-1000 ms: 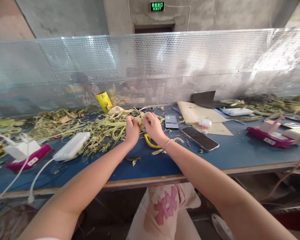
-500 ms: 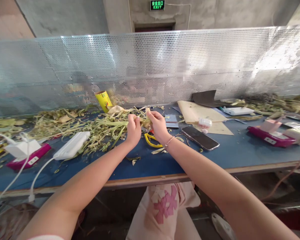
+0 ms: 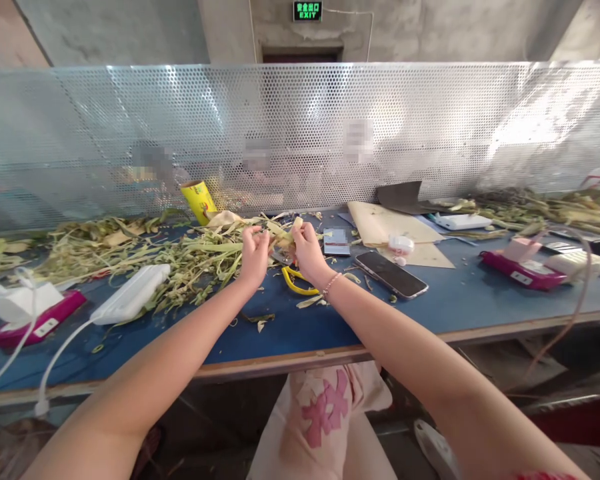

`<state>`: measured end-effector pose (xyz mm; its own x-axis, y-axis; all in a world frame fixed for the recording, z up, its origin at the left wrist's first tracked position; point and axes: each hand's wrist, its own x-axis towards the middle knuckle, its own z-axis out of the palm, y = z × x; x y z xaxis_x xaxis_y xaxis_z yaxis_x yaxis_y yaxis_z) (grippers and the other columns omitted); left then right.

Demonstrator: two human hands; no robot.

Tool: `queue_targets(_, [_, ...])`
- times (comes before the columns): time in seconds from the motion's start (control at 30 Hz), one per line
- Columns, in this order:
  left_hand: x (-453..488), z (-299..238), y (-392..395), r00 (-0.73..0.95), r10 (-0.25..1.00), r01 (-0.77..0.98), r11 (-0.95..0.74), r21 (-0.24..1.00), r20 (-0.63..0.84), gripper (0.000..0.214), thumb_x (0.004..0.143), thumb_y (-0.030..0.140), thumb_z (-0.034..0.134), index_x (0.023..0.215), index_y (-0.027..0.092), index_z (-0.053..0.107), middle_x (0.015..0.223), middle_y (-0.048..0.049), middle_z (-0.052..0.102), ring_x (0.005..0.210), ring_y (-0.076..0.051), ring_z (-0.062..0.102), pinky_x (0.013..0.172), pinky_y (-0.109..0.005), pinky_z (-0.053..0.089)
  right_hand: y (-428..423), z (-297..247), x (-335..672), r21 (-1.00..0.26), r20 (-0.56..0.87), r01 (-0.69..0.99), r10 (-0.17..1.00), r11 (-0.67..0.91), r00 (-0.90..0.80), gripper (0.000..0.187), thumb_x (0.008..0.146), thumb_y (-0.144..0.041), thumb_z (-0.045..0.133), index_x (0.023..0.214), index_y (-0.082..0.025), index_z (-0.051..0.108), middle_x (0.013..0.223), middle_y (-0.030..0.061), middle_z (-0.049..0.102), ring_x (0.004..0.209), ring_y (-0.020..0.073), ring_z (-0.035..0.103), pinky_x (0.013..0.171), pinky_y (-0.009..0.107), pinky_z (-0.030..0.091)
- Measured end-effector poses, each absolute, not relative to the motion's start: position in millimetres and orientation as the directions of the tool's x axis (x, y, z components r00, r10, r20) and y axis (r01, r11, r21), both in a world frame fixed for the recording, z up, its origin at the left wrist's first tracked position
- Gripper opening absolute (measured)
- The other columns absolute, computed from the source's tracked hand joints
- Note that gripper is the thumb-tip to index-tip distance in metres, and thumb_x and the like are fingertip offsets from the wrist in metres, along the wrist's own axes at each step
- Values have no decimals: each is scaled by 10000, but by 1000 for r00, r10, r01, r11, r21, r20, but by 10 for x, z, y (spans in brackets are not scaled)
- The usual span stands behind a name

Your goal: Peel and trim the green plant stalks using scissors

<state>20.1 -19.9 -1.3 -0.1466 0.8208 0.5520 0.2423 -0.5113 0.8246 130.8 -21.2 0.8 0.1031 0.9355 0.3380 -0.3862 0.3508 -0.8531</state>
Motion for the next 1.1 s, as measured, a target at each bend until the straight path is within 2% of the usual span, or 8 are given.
queue_targets(0.13, [212, 14, -294, -186, 621, 500, -607, 618, 761, 391, 678, 483, 594, 863, 197, 401, 905, -60, 470, 889, -184, 464, 830, -361, 372, -191, 33, 1303, -829, 281, -451, 944, 330, 174, 264, 771, -384, 487, 714, -235, 277, 551, -103, 294, 389, 30, 292, 357, 151, 246])
queue_targets(0.23, [253, 38, -401, -145, 545, 531, -662, 530, 826, 335, 666, 428, 613, 767, 195, 394, 819, -31, 443, 839, -169, 442, 809, -343, 369, -161, 44, 1307, -803, 252, -490, 939, 339, 236, 241, 778, -369, 467, 718, -234, 278, 570, -98, 330, 426, 36, 368, 404, 157, 328])
queue_targets(0.4, [357, 40, -482, -134, 782, 291, -556, 779, 609, 302, 735, 398, 543, 614, 191, 360, 555, 50, 325, 509, -80, 322, 515, -227, 314, -125, 46, 1316, -778, 166, -551, 945, 301, 282, 209, 771, -358, 477, 725, -224, 323, 618, -77, 425, 535, 50, 483, 526, 179, 433])
queue_targets(0.53, [376, 19, -433, -114, 858, 206, -472, 857, 501, 281, 702, 408, 581, 619, 173, 450, 544, 43, 407, 512, -80, 386, 522, -224, 340, -151, 57, 1318, -748, 154, -599, 953, 286, 262, 196, 752, -313, 514, 715, -216, 347, 648, -66, 477, 584, 57, 526, 565, 191, 456])
queue_targets(0.7, [360, -19, -332, -19, 871, 194, -478, 856, 491, 255, 709, 411, 567, 713, 156, 556, 673, -15, 572, 637, -125, 515, 624, -253, 403, -231, 78, 1299, -727, 167, -649, 974, 225, 151, 216, 696, -255, 588, 695, -204, 378, 698, -48, 523, 620, 62, 549, 581, 201, 476])
queue_targets(0.87, [321, -58, -265, 31, 878, 201, -474, 857, 479, 276, 758, 417, 500, 639, 168, 511, 567, 8, 516, 544, -122, 490, 554, -248, 392, -263, 64, 1311, -766, 205, -599, 972, 234, 117, 260, 642, -274, 629, 639, -194, 382, 639, -63, 480, 600, 55, 521, 595, 205, 481])
queue_targets(1.0, [293, -40, -257, 26, 882, 215, -464, 859, 470, 290, 743, 423, 528, 599, 173, 499, 498, 26, 470, 465, -102, 432, 485, -228, 343, -239, 45, 1349, -808, 236, -511, 956, 293, 175, 242, 632, -296, 617, 639, -189, 400, 635, -59, 479, 580, 53, 494, 554, 197, 461])
queue_targets(1.1, [296, -4, -286, 55, 889, 136, -457, 879, 454, 277, 743, 424, 532, 617, 178, 519, 484, 29, 480, 442, -101, 441, 478, -231, 357, -212, 46, 1377, -817, 234, -481, 945, 318, 227, 237, 651, -326, 590, 662, -195, 393, 637, -57, 475, 582, 64, 503, 526, 200, 452])
